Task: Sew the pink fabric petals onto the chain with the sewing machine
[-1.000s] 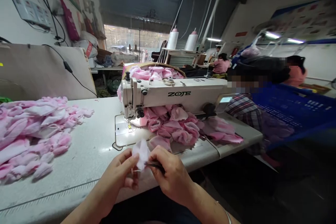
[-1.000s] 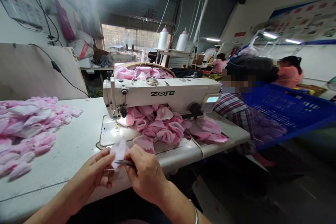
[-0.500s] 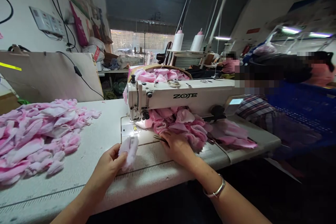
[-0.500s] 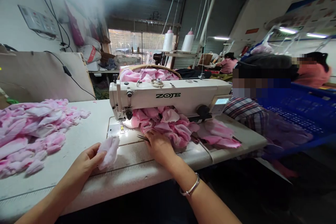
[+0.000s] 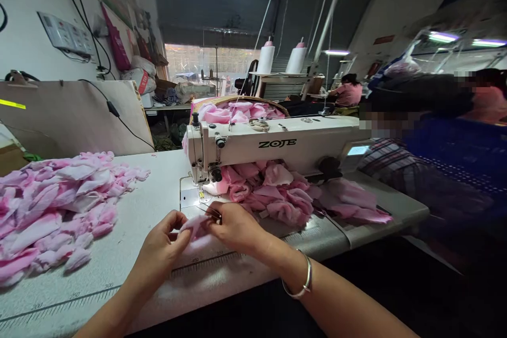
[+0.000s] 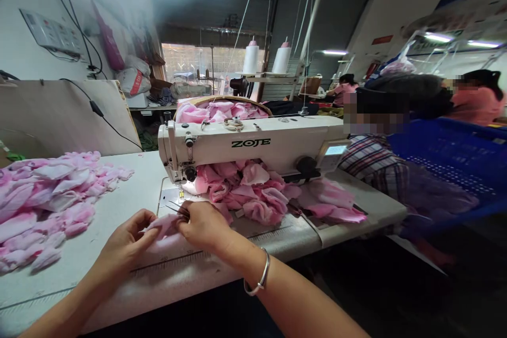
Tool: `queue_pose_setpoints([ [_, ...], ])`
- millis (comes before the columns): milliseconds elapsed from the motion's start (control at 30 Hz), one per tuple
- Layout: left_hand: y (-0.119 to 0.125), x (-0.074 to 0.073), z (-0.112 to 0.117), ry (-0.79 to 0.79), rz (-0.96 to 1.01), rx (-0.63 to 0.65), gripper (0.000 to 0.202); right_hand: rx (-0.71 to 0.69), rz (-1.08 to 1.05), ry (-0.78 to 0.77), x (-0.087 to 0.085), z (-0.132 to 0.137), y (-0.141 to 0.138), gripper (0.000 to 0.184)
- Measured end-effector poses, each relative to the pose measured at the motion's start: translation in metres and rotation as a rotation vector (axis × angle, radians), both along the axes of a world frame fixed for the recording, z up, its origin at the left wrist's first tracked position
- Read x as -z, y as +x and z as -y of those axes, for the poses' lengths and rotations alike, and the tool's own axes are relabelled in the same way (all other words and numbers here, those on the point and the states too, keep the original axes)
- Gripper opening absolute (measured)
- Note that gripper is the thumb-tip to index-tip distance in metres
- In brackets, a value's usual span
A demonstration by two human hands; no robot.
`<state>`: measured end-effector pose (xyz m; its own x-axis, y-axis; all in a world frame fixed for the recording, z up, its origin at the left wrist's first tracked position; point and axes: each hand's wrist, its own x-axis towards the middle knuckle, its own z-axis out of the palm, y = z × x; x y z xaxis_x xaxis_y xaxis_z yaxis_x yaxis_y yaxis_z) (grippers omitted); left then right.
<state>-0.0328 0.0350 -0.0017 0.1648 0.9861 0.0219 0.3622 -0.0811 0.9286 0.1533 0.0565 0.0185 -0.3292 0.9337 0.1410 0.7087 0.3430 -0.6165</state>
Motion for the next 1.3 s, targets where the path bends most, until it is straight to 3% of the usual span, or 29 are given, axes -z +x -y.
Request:
queue_pose_setpoints([
  [133,-0.003,-0.002,-0.017,0.136,-0.072,-0.025,0.027,-0.024,0.087,-0.023,0.009,-0.005,-0.013,0.014],
  [267,-0.007,-0.002,-0.043,0.152,-0.207,-0.010,0.026,-0.076,0.329,0.032,0.008,-0.006,-0.016,0.022],
  [400,-0.011,0.002,-0.071,0.126,-0.299,0.036,0.020,-0.125,0.510,0.256,0.005,-0.008,-0.010,0.023],
  [533,-0.013,0.011,-0.094,0.101,-0.359,0.089,0.013,-0.357,0.579,0.438,0.010,-0.013,-0.003,0.029],
  [633,-0.011,0.018,-0.104,0.079,-0.396,0.100,0.011,-0.463,0.612,0.444,0.017,-0.019,-0.003,0.030],
  [800,-0.008,0.026,-0.111,0.095,-0.416,0.015,0.011,-0.488,0.674,0.425,0.022,-0.026,-0.010,0.022],
  [1100,-0.006,0.024,-0.116,0.206,-0.379,-0.048,0.014,-0.404,0.460,0.163,0.019,-0.028,-0.008,0.035],
  [1300,-0.005,0.020,-0.118,0.261,-0.328,-0.063,0.030,-0.390,0.308,0.259,0.033,-0.033,-0.004,0.054],
])
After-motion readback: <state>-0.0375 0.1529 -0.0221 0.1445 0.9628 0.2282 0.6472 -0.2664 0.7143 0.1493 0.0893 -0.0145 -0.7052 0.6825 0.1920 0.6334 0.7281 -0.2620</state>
